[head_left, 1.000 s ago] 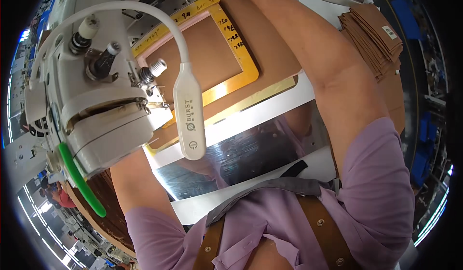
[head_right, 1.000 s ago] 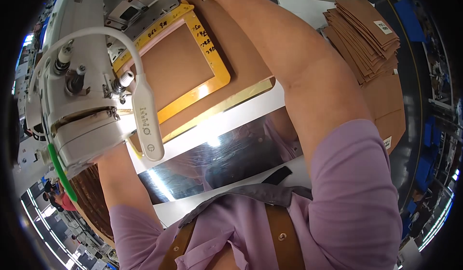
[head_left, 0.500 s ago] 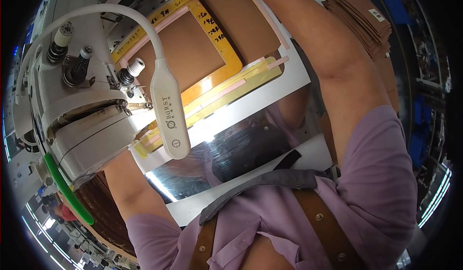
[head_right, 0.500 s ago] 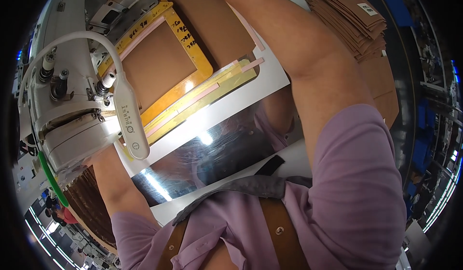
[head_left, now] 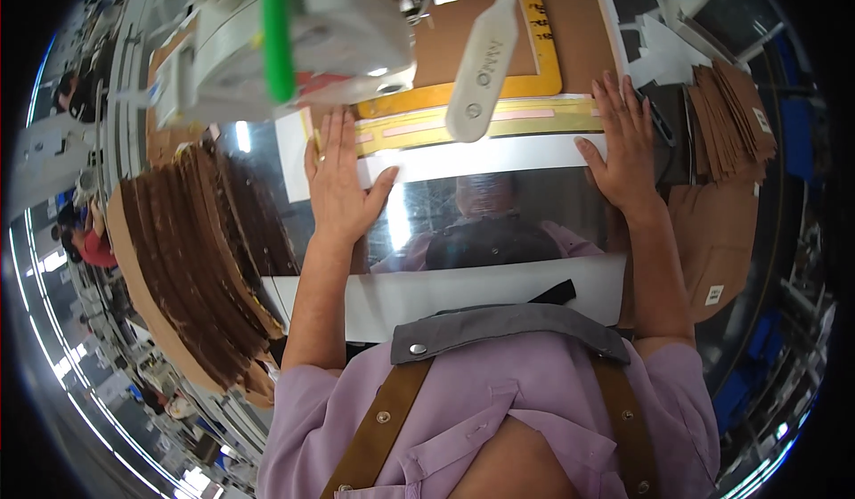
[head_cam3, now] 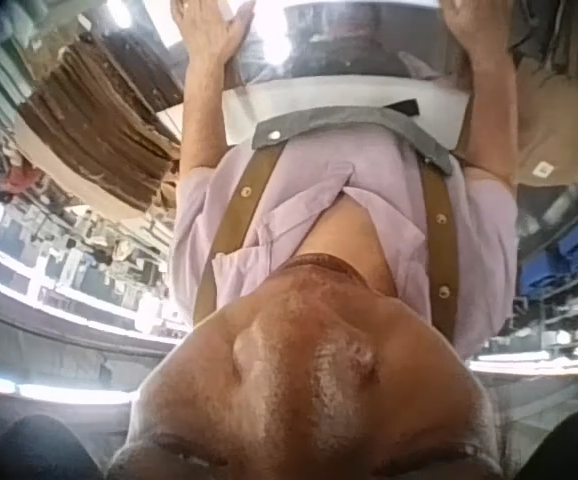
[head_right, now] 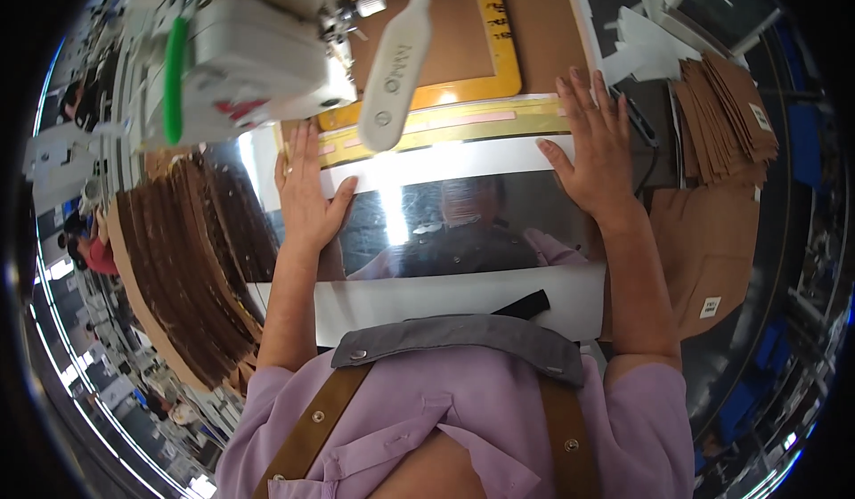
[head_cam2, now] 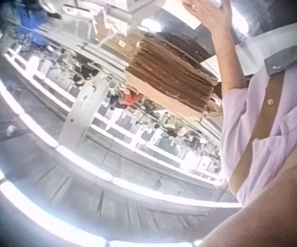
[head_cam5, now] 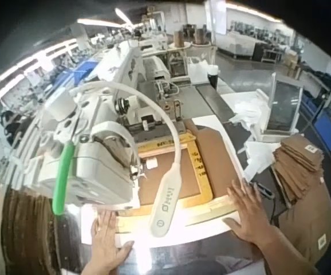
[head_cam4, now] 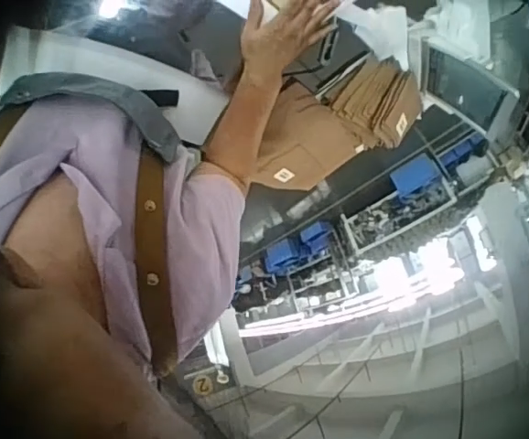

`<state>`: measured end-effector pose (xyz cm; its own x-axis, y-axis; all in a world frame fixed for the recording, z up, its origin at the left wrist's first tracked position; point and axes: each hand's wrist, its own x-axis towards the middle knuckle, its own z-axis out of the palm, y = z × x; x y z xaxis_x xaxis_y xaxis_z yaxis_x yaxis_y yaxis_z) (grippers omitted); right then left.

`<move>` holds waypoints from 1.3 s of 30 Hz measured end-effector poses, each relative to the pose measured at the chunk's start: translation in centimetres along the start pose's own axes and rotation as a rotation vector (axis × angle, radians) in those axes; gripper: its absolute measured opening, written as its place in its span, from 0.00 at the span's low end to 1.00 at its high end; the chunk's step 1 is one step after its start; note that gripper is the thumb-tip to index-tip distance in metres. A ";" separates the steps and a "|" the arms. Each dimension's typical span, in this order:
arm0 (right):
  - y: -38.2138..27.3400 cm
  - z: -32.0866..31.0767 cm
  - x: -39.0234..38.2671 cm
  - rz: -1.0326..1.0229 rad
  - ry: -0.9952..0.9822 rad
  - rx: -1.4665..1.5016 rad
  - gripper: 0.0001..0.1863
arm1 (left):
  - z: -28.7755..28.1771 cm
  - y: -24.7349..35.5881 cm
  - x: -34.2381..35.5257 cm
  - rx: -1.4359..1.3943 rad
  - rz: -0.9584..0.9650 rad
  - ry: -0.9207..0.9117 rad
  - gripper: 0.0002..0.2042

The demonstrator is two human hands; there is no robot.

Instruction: Using an industrial sewing machine to stitch leather or heavy fabric components for bags.

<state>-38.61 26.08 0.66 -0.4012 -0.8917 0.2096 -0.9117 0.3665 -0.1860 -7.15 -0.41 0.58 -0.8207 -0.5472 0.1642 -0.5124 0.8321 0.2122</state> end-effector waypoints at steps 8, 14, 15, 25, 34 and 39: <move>0.4 1.3 -0.4 -0.040 0.033 -0.110 0.35 | 0.7 -0.3 -1.4 0.052 -0.034 0.132 0.40; 0.3 1.2 -0.6 -0.030 0.070 -0.123 0.31 | 0.6 -0.3 -2.2 0.114 -0.086 0.116 0.40; 0.2 1.2 -0.7 -0.038 0.072 -0.119 0.30 | 0.6 -0.3 -2.3 0.110 -0.098 0.121 0.41; -0.1 1.0 -0.8 -0.047 0.113 -0.061 0.28 | 0.7 -0.7 -1.9 0.034 -0.082 0.083 0.39; -0.3 0.7 -1.1 -0.020 0.121 -0.099 0.25 | 0.8 -0.6 -2.0 0.092 -0.089 0.151 0.36; -0.7 0.6 -1.2 0.002 0.190 -0.053 0.24 | 0.9 -0.7 -1.9 0.163 -0.107 0.108 0.36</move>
<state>-37.43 26.70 0.00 -0.4076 -0.8267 0.3879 -0.9124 0.3858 -0.1367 -5.43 0.12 -0.77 -0.7322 -0.6321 0.2537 -0.6362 0.7677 0.0766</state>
